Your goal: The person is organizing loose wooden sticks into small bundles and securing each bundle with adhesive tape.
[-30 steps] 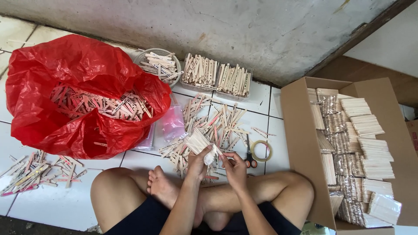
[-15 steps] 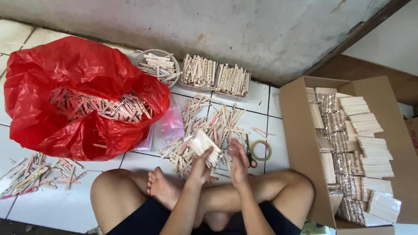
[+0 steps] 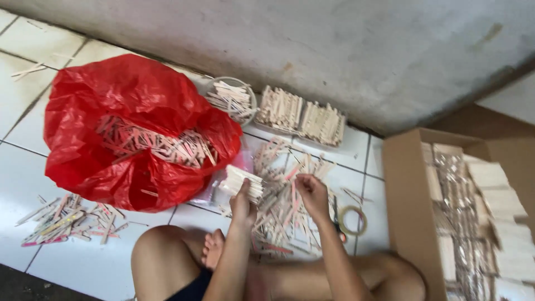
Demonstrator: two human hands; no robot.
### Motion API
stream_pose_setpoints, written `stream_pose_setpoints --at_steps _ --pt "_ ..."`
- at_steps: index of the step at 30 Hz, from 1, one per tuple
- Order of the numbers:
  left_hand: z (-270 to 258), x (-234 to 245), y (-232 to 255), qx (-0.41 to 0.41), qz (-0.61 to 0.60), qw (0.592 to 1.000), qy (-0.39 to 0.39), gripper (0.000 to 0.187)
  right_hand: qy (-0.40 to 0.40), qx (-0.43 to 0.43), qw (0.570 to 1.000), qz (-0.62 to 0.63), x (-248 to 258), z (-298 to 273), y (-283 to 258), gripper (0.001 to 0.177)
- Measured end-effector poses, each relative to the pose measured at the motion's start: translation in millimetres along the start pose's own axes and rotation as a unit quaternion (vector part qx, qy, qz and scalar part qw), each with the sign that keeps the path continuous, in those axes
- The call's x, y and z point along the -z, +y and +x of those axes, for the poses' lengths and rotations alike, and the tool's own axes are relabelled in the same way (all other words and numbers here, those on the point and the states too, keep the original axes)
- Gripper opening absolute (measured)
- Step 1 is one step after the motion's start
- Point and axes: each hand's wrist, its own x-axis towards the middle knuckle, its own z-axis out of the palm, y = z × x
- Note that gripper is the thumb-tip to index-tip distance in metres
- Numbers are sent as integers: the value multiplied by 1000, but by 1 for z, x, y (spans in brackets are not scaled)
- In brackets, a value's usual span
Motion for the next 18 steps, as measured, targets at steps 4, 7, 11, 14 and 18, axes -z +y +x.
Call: stream_pose_setpoints --at_steps 4,7,11,14,18 --pt "26 -18 16 -19 -26 997 64 104 -45 50 996 -65 -47 85 -29 14" --pt "96 39 -40 -34 -139 988 58 37 -104 137 977 -128 -89 137 -74 20" --pt "96 26 -34 -22 -157 982 99 34 -84 218 947 -220 -147 205 -96 19" --pt "99 19 -32 -14 -156 980 121 33 -100 206 930 -287 -187 232 -110 19" --pt "98 12 -34 -17 -162 974 157 32 -172 113 863 -462 -221 264 -101 11"
